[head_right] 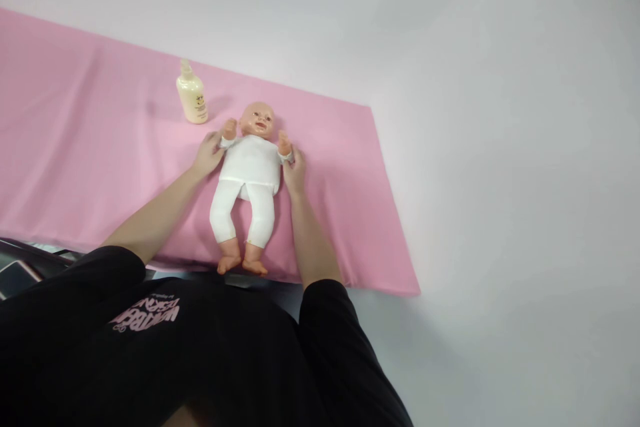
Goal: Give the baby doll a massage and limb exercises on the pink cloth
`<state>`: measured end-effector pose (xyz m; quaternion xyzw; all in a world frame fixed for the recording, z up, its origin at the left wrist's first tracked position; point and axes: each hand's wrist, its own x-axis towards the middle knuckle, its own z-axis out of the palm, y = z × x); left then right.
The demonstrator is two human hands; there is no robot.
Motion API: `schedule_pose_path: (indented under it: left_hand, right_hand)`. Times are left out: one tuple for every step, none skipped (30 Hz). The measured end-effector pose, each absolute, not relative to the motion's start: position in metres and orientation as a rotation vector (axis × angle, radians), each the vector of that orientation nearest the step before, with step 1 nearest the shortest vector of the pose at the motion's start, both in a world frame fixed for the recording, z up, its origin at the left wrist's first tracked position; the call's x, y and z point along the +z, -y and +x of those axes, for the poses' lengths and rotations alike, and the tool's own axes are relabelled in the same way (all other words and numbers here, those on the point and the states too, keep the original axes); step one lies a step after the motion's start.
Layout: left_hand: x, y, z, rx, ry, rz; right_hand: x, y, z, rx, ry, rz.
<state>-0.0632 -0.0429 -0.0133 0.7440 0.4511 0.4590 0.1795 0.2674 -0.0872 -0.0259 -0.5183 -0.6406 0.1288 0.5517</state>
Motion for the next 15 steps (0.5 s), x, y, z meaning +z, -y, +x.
schedule_pose_path:
  left_hand:
    - [-0.013, 0.044, -0.062, 1.252, -1.257, 2.169]
    - [-0.013, 0.044, -0.061, 1.214, -1.243, 2.222]
    - [-0.013, 0.045, -0.060, 1.187, -1.235, 2.261]
    - [-0.013, 0.045, -0.059, 1.171, -1.233, 2.289]
    - [-0.014, 0.045, -0.058, 1.162, -1.235, 2.309]
    - [-0.015, 0.044, -0.058, 1.157, -1.237, 2.323]
    - [-0.015, 0.044, -0.058, 1.154, -1.238, 2.332]
    - [-0.016, 0.044, -0.058, 1.154, -1.237, 2.334]
    - [-0.016, 0.044, -0.058, 1.158, -1.235, 2.330]
    - [-0.016, 0.043, -0.059, 1.162, -1.231, 2.324]
    - [-0.017, 0.043, -0.059, 1.165, -1.227, 2.319]
    - [-0.017, 0.043, -0.059, 1.165, -1.221, 2.317]
    - [-0.017, 0.042, -0.060, 1.164, -1.216, 2.316]
    - [-0.018, 0.042, -0.060, 1.159, -1.212, 2.319]
    - [-0.018, 0.041, -0.060, 1.155, -1.210, 2.323]
  right_hand:
    - [-0.023, 0.089, 0.265, 0.287, 1.546, -1.245]
    - [-0.021, 0.091, 0.263, 0.280, 1.566, -1.267]
    - [-0.017, 0.093, 0.261, 0.281, 1.583, -1.285]
    - [-0.015, 0.094, 0.258, 0.287, 1.609, -1.294]
    - [-0.012, 0.096, 0.256, 0.290, 1.626, -1.300]
    - [-0.010, 0.097, 0.255, 0.291, 1.631, -1.308]
    - [-0.009, 0.098, 0.254, 0.287, 1.632, -1.315]
    - [-0.009, 0.098, 0.254, 0.278, 1.633, -1.318]
    - [-0.009, 0.098, 0.253, 0.265, 1.637, -1.318]
    - [-0.009, 0.098, 0.254, 0.249, 1.641, -1.313]
    - [-0.010, 0.098, 0.254, 0.234, 1.644, -1.307]
    - [-0.010, 0.098, 0.254, 0.219, 1.648, -1.300]
    - [-0.011, 0.099, 0.254, 0.208, 1.653, -1.295]
    - [-0.011, 0.099, 0.254, 0.201, 1.660, -1.291]
    - [-0.011, 0.099, 0.255, 0.195, 1.668, -1.290]
